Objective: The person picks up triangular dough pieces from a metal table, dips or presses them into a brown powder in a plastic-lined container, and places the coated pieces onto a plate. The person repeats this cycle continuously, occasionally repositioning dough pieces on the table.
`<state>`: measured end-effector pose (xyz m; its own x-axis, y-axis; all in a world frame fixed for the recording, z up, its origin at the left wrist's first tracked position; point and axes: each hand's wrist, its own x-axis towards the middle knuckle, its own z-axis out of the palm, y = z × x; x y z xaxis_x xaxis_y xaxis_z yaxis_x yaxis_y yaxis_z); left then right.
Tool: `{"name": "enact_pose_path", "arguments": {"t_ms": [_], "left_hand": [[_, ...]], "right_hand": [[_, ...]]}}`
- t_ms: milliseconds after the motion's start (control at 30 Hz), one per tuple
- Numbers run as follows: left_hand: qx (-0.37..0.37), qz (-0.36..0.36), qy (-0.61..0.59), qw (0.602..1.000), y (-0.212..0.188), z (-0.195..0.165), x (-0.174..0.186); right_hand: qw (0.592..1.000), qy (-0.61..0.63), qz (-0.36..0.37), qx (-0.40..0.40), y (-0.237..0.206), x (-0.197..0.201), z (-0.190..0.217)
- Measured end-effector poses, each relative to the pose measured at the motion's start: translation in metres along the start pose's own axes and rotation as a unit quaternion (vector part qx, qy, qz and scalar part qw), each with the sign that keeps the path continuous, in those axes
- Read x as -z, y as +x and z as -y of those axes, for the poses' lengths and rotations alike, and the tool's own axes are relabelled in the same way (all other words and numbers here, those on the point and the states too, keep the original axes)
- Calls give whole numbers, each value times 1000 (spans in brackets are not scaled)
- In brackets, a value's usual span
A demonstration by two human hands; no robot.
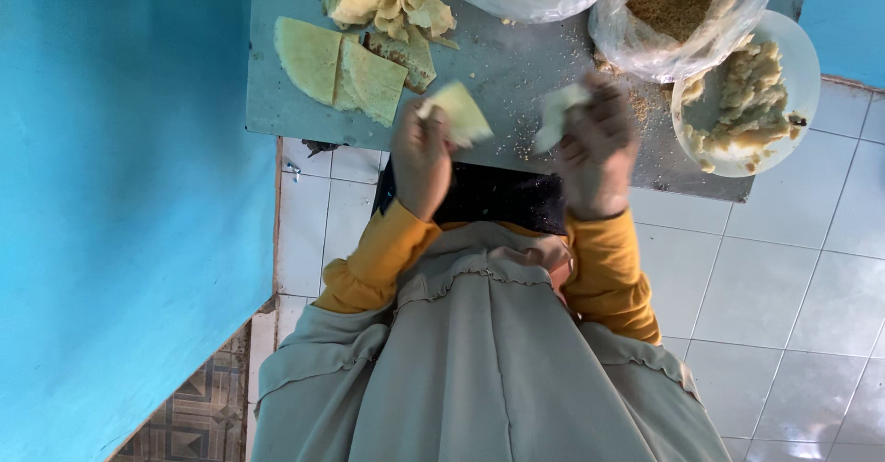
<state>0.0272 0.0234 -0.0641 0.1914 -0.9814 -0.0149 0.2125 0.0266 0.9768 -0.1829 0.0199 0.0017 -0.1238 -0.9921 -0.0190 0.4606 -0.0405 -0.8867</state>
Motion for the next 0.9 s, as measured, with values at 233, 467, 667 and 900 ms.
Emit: {"name": "enact_pose_path", "arguments": {"t_ms": [233, 467, 667, 900], "left_hand": [[-237, 6, 271, 933, 15, -23, 22], [-280, 22, 416, 865, -7, -38, 23], [-354, 153, 494, 779, -16, -28, 12], [-387, 254, 466, 754, -7, -18, 27]], "right_hand": [[775, -554, 107, 286, -3, -22, 4], [854, -456, 222, 114, -6, -27, 8], [876, -440, 181, 79, -11, 7, 10], [982, -74, 31, 173, -12, 87, 53]]}}
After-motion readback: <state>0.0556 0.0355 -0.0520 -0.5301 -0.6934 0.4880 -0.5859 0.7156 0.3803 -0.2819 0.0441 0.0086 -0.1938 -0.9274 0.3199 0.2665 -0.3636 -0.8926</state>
